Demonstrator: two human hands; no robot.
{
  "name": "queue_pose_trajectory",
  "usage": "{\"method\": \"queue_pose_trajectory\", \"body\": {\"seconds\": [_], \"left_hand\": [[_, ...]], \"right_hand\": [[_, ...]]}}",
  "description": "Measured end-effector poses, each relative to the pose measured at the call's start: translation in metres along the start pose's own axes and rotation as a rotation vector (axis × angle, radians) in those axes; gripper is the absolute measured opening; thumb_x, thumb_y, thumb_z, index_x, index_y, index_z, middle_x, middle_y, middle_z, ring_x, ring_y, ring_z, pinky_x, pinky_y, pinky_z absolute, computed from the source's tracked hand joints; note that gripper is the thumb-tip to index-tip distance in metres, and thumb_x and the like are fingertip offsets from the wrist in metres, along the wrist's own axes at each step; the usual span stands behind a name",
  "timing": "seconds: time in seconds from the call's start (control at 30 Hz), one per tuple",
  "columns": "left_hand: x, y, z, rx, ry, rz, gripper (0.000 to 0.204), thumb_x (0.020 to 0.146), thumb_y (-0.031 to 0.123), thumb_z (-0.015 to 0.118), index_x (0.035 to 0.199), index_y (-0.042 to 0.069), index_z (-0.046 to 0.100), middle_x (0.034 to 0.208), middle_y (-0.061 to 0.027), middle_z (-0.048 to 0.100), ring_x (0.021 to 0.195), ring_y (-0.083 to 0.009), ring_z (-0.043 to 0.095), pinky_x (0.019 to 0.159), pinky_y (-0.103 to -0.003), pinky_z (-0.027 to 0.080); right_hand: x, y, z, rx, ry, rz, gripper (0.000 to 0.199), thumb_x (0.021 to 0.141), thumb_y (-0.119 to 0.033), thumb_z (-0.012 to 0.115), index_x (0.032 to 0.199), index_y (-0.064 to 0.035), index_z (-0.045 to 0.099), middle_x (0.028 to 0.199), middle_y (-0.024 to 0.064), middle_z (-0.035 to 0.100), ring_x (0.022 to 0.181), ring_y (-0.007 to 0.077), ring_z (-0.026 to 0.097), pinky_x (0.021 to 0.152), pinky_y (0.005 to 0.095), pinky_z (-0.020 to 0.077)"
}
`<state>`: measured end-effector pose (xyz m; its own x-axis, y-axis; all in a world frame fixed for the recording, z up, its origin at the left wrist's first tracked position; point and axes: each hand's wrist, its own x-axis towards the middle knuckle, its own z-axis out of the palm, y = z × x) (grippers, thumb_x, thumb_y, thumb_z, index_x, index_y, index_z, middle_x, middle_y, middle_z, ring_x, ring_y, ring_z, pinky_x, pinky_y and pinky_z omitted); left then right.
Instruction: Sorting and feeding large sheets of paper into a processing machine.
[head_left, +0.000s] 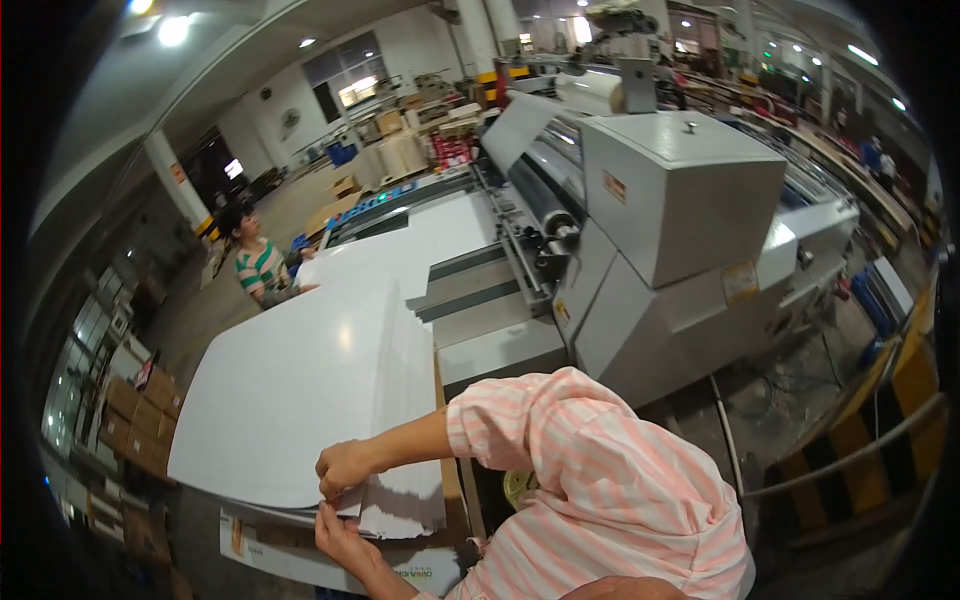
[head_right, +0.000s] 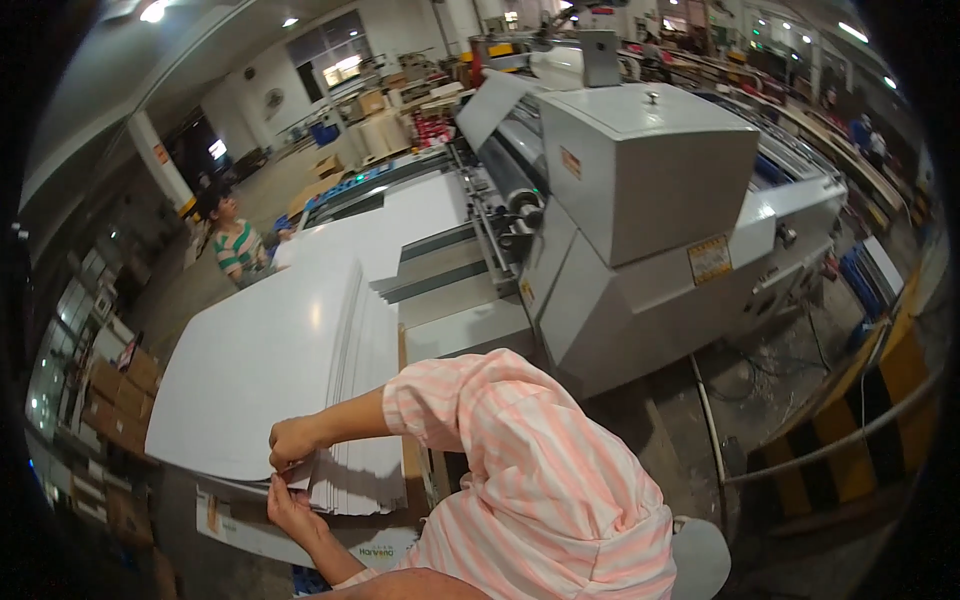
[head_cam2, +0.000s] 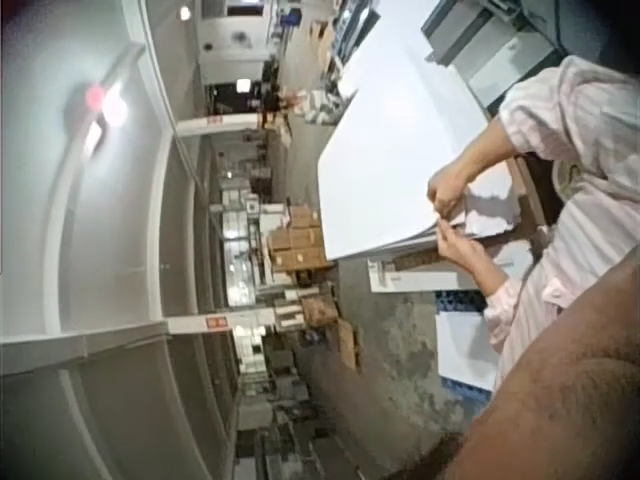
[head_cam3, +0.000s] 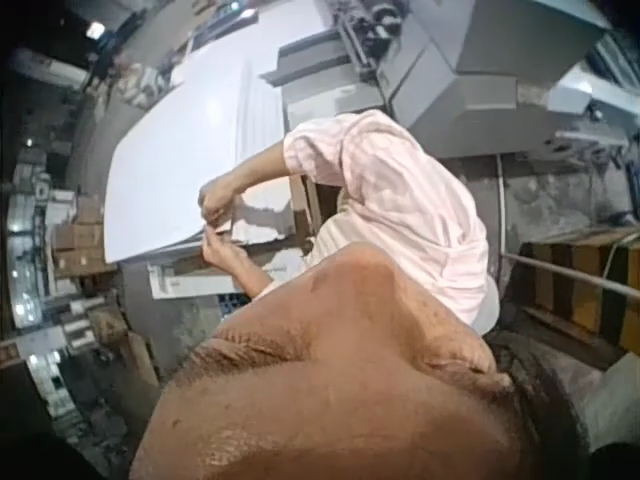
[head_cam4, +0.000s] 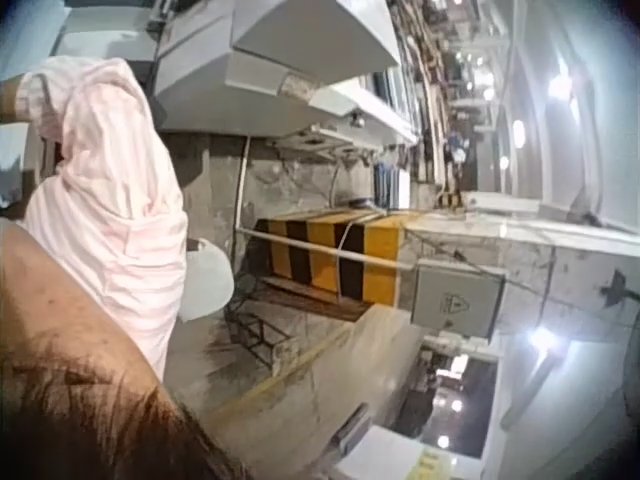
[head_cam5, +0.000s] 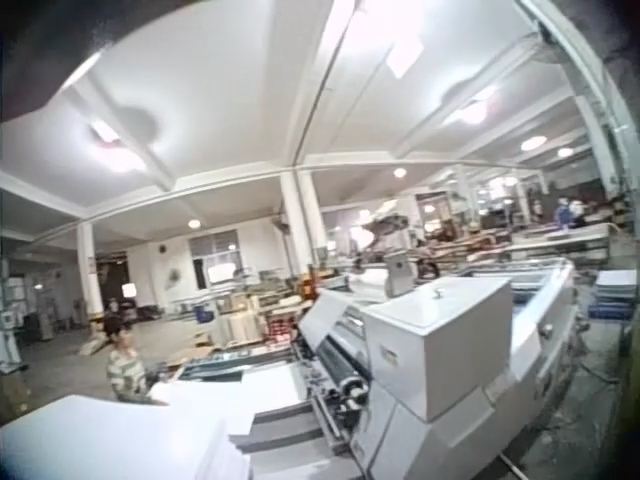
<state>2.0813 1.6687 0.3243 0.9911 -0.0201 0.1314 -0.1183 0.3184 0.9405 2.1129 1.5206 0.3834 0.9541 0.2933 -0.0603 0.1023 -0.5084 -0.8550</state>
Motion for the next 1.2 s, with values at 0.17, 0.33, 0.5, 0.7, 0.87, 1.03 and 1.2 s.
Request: {"method": "queue_pose_trajectory", "body": {"seconds": [0.17, 0.33, 0.5, 0.7, 0.87, 1.03, 1.2], "left_hand": [[0.004, -0.005, -0.011, 0.018, -0.021, -0.014, 0.018, 0.089, 0.018, 0.054, 0.085, 0.001, 0.058, 0.078, -0.0007, 0.055, 0.068, -0.0069, 0.05, 0.054, -0.018, 0.033], [0.008, -0.009, -0.017, -0.053, 0.044, 0.029, 0.017, 0.088, 0.016, 0.055, 0.096, 0.001, 0.058, 0.079, 0.0, 0.054, 0.066, -0.0057, 0.047, 0.052, -0.018, 0.034], [0.01, -0.005, -0.021, -0.047, 0.017, 0.053, 0.019, 0.087, 0.017, 0.058, 0.096, 0.0, 0.057, 0.08, 0.0, 0.053, 0.069, -0.0065, 0.047, 0.053, -0.02, 0.035], [0.006, 0.006, -0.019, -0.019, -0.115, -0.055, 0.023, 0.084, 0.016, 0.062, 0.098, -0.001, 0.055, 0.082, -0.0012, 0.052, 0.069, -0.0085, 0.047, 0.056, -0.02, 0.036], [0.014, -0.009, -0.026, -0.042, -0.04, -0.011, 0.03, 0.082, 0.01, 0.062, 0.107, -0.001, 0.051, 0.087, -0.0012, 0.053, 0.074, -0.0078, 0.048, 0.059, -0.02, 0.036], [0.016, -0.007, -0.032, -0.028, -0.087, -0.015, 0.031, 0.084, 0.012, 0.059, 0.11, -0.001, 0.05, 0.092, -0.0021, 0.055, 0.079, -0.0089, 0.05, 0.064, -0.021, 0.038], [-0.004, 0.014, -0.001, -0.081, 0.143, -0.003, 0.043, 0.088, 0.021, 0.058, 0.126, 0.003, 0.047, 0.112, -0.0056, 0.056, 0.085, -0.0086, 0.051, 0.069, -0.021, 0.038]], "right_hand": [[-0.008, -0.003, 0.003, 0.054, 0.034, 0.029, 0.029, 0.064, -0.029, 0.062, 0.078, -0.0034, 0.066, 0.081, 0.0135, 0.065, 0.079, 0.0262, 0.062, 0.065, 0.0364, 0.0472], [-0.014, 0.019, 0.013, -0.666, 0.64, -0.818, 0.019, 0.068, -0.024, 0.06, 0.066, -0.0053, 0.062, 0.07, 0.0103, 0.059, 0.075, 0.028, 0.057, 0.06, 0.037, 0.0474], [-0.003, 0.01, 0.0, -0.436, 0.899, -1.174, 0.029, 0.079, -0.028, 0.058, 0.064, -0.0035, 0.058, 0.065, 0.0077, 0.056, 0.067, 0.0244, 0.054, 0.056, 0.035, 0.0443], [0.023, -0.008, -0.028, 0.469, 0.582, -0.382, 0.036, 0.089, -0.033, 0.05, 0.078, -0.0005, 0.059, 0.062, 0.0145, 0.056, 0.058, 0.0265, 0.053, 0.059, 0.0372, 0.0431], [-0.003, -0.006, -0.013, -0.282, 0.435, -0.75, 0.019, 0.085, -0.026, 0.054, 0.09, -0.0103, 0.064, 0.08, 0.0104, 0.062, 0.078, 0.0319, 0.057, 0.067, 0.0418, 0.0458], [-0.008, 0.026, 0.0, -0.417, 0.226, -0.703, 0.029, 0.085, -0.034, 0.053, 0.095, -0.0083, 0.063, 0.086, 0.0095, 0.063, 0.086, 0.031, 0.056, 0.073, 0.0414, 0.0439], [-0.012, 0.019, 0.012, -0.462, 0.459, -0.988, 0.038, 0.085, -0.039, 0.052, 0.104, -0.0071, 0.061, 0.1, 0.0078, 0.061, 0.099, 0.0269, 0.052, 0.088, 0.0412, 0.0357]]}}
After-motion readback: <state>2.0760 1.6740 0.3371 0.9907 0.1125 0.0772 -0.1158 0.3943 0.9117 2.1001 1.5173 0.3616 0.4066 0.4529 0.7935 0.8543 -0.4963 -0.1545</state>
